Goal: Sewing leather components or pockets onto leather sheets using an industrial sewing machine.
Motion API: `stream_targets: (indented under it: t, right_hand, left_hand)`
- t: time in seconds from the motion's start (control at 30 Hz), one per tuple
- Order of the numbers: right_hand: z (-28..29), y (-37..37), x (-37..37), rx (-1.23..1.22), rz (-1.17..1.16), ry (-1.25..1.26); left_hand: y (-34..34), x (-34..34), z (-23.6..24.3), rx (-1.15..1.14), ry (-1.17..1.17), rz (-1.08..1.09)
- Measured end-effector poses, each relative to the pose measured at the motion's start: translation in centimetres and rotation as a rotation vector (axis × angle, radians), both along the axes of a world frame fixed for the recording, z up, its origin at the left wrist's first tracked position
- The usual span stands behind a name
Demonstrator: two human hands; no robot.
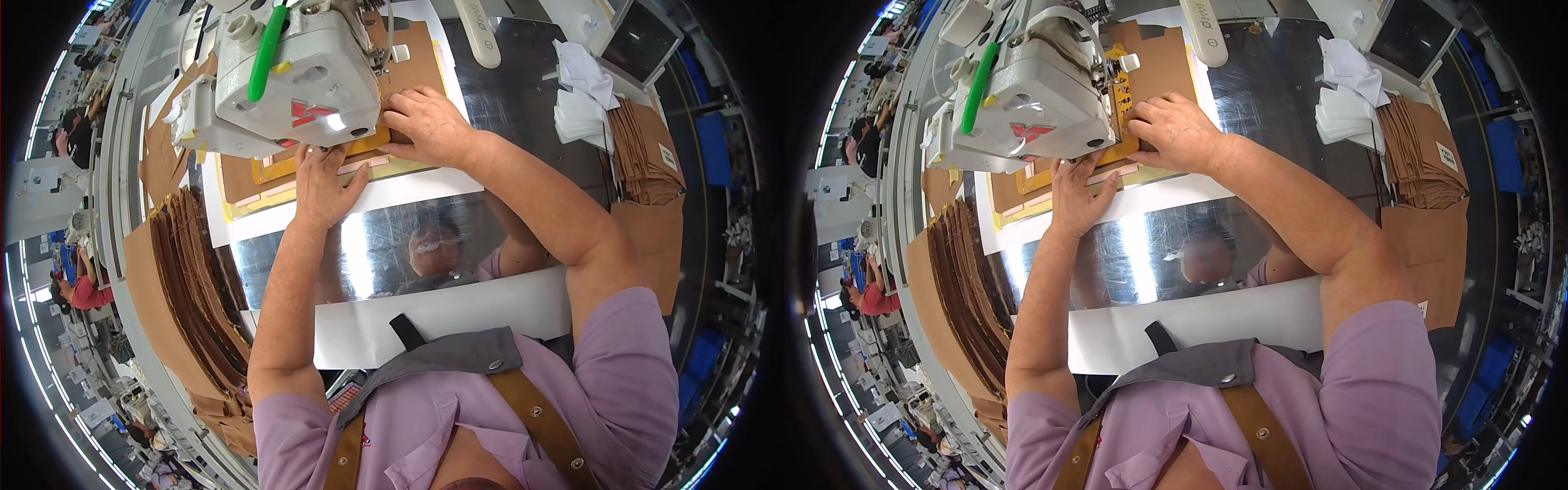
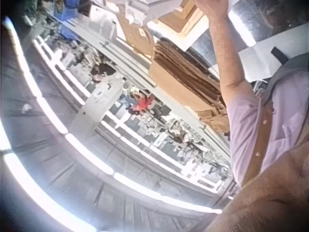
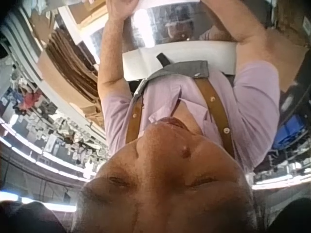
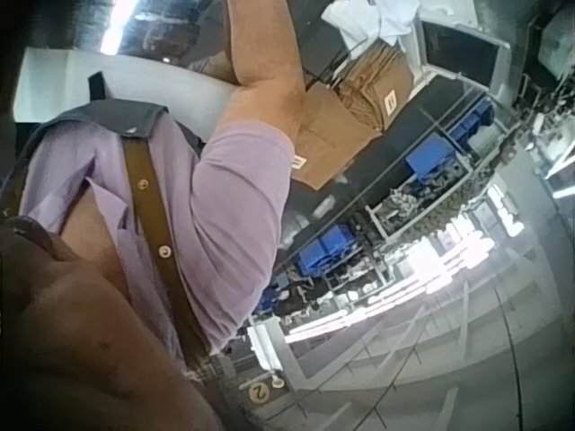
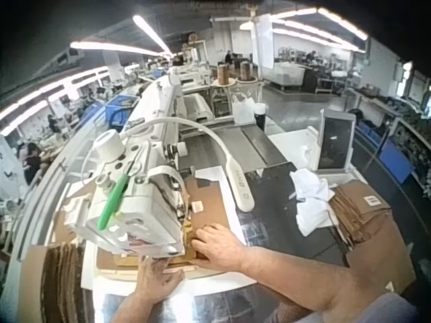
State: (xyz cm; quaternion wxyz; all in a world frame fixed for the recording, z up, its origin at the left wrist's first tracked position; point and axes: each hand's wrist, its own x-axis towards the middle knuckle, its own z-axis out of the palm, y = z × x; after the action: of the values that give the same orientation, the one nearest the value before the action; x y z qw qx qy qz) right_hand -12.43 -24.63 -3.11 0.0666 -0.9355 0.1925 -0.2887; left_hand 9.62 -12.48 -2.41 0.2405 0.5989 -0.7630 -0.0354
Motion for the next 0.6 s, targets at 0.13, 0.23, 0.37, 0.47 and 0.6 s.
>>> stream_targets:
  t: [0.13,0.23,0.37,0.47,0.6]
  right_hand:
    - [0.1,0.1,-0.2,-0.001,-0.008,0.027]
    - [0.2,0.5,-0.2,0.026,-0.007,0.038]
    - [0.2,0.2,-0.5,0.016,-0.059,0.101]
    - [0.5,0.8,-0.4,0.014,-0.061,0.108]
    - [0.5,1.5,-0.6,-0.093,-0.174,0.016]
  left_hand:
    - [2.1,0.3,-0.2,-0.042,-0.074,0.168]
    - [4.7,0.0,-0.2,-0.074,-0.053,0.234]
    - [10.7,0.0,-0.1,-0.013,-0.064,0.357]
    - [14.8,-1.0,-0.3,-0.026,-0.057,0.432]
    - [19.6,-3.8,-1.8,0.002,-0.090,0.481]
